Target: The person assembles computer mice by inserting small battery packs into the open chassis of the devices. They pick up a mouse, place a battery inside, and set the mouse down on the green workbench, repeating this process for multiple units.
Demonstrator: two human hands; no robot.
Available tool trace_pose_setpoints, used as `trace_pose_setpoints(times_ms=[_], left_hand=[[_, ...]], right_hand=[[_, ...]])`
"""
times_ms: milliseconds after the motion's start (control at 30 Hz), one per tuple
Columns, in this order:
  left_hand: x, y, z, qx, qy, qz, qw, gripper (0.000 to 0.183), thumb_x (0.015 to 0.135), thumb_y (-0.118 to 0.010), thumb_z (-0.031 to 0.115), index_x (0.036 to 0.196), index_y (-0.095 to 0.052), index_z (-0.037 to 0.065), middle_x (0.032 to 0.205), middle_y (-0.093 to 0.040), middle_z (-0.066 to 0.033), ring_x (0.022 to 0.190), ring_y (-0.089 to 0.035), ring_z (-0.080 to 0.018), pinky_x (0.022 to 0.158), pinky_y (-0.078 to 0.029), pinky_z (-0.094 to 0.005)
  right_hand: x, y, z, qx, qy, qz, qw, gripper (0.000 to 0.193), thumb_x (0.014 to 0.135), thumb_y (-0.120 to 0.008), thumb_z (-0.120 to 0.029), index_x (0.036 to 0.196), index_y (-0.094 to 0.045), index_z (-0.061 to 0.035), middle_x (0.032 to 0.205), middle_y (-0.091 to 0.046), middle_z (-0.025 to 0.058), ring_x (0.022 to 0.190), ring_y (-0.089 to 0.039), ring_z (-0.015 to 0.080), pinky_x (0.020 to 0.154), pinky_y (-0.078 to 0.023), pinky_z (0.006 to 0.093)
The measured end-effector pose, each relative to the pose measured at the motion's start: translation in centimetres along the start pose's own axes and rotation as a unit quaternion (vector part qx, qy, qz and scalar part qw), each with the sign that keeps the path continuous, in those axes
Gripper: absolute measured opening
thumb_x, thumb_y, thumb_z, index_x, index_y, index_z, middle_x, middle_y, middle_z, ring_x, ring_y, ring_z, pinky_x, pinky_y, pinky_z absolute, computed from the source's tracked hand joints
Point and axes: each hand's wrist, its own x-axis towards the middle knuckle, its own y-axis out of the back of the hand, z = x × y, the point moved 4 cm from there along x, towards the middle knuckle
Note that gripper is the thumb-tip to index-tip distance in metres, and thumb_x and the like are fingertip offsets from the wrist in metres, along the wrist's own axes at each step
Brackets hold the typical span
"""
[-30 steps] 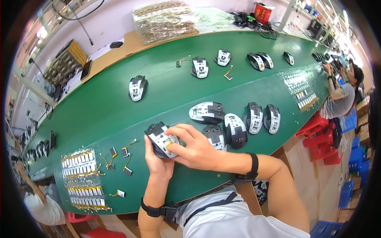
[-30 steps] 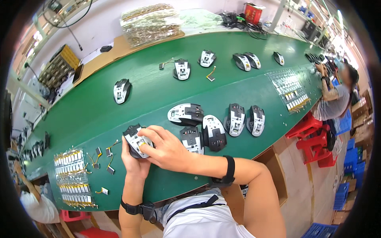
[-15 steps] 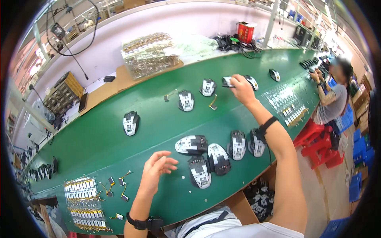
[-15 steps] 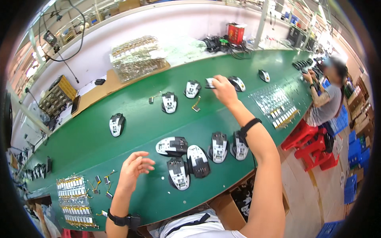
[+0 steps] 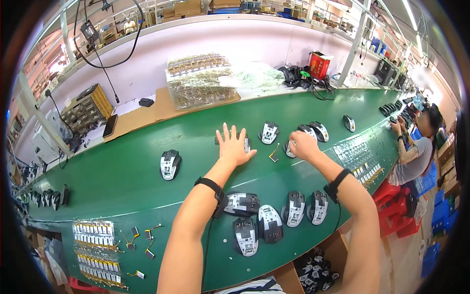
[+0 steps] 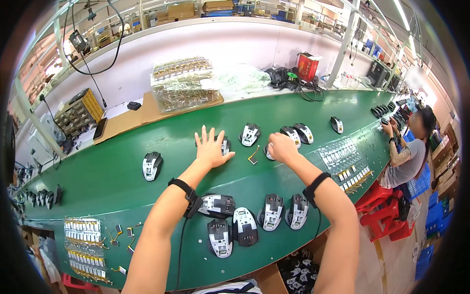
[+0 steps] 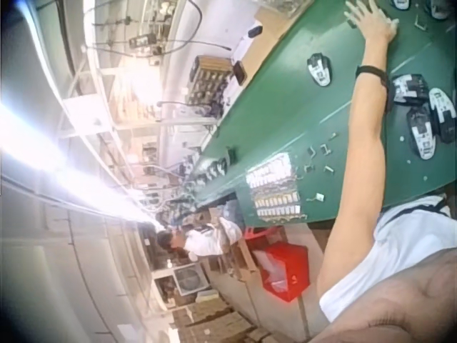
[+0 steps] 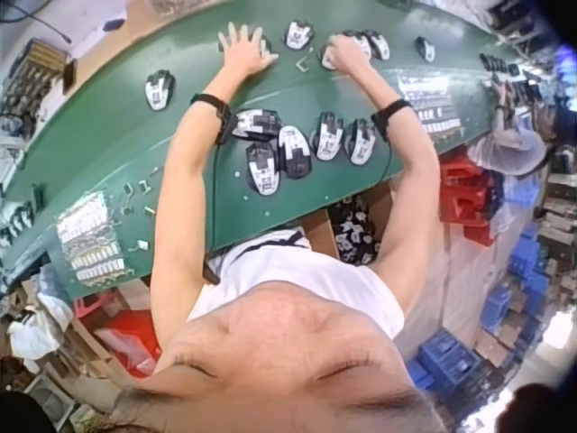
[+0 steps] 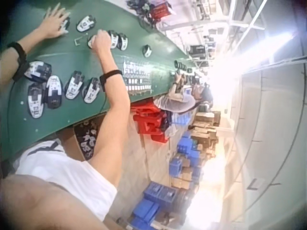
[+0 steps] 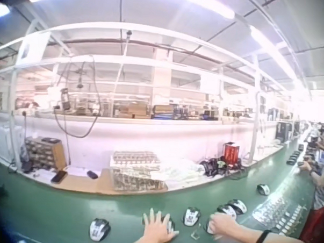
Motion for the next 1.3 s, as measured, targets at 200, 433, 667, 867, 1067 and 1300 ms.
trace_pose_setpoints(times_ms=[200,433,667,867,1067,1300], left_hand=[[0.8,0.1,-2.5,0.007,0.058,-0.050,0.997,0.101,0.070,-0.056,0.081,0.149,-0.038,0.021,0.158,-0.021,-0.0224,0.146,0.005,-0.0513,0.109,0.000,-0.0743],[-6.5,1.4,-10.8,-0.032,0.112,-0.098,0.988,0.105,0.067,-0.056,0.085,0.151,-0.033,0.027,0.154,-0.028,-0.0226,0.143,-0.006,-0.0555,0.106,-0.002,-0.0775],[-14.9,4.9,-17.0,0.023,0.145,-0.038,0.989,0.095,0.069,-0.061,0.078,0.144,-0.043,0.024,0.151,-0.036,-0.0125,0.143,-0.017,-0.0464,0.105,-0.012,-0.0773],[-21.2,6.2,-23.5,0.031,0.190,0.027,0.981,0.092,0.069,-0.064,0.074,0.142,-0.046,0.022,0.148,-0.041,-0.0091,0.141,-0.024,-0.0433,0.105,-0.014,-0.0757],[-25.4,7.8,-31.5,0.062,0.227,-0.002,0.972,0.098,0.068,-0.058,0.081,0.142,-0.046,0.019,0.151,-0.037,-0.0103,0.144,-0.019,-0.0428,0.107,-0.012,-0.0743],[-29.2,9.9,-38.5,0.043,0.325,-0.066,0.942,0.097,0.068,-0.062,0.075,0.146,-0.040,0.022,0.154,-0.034,-0.0108,0.146,-0.015,-0.0440,0.111,-0.009,-0.0722]], right_hand=[[7.0,-3.4,-1.4,0.101,-0.091,-0.008,0.991,0.084,0.081,-0.066,-0.054,0.145,-0.038,-0.0077,0.132,-0.050,0.0311,0.114,-0.056,0.0464,0.098,-0.047,0.0480],[5.4,-7.0,-7.1,0.085,-0.077,-0.014,0.993,0.091,0.080,-0.065,-0.060,0.153,-0.026,-0.0216,0.150,-0.025,0.0328,0.124,-0.045,0.0541,0.100,-0.044,0.0539],[6.5,-7.8,-13.9,0.141,-0.007,0.025,0.990,0.090,0.079,-0.068,-0.053,0.152,-0.027,-0.0209,0.153,-0.021,0.0323,0.130,-0.040,0.0523,0.104,-0.040,0.0555],[8.0,-8.1,-23.8,0.164,0.076,0.026,0.983,0.085,0.081,-0.068,-0.046,0.152,-0.029,-0.0191,0.152,-0.020,0.0340,0.130,-0.040,0.0527,0.107,-0.039,0.0519],[6.7,-5.4,-34.2,0.088,0.200,-0.092,0.972,0.087,0.079,-0.072,-0.038,0.151,-0.029,-0.0150,0.150,-0.027,0.0329,0.127,-0.043,0.0517,0.103,-0.043,0.0511],[7.9,-2.6,-28.2,0.156,0.288,-0.033,0.944,0.062,0.077,-0.073,-0.032,0.129,-0.054,-0.0029,0.132,-0.053,0.0252,0.120,-0.053,0.0396,0.101,-0.045,0.0442]])
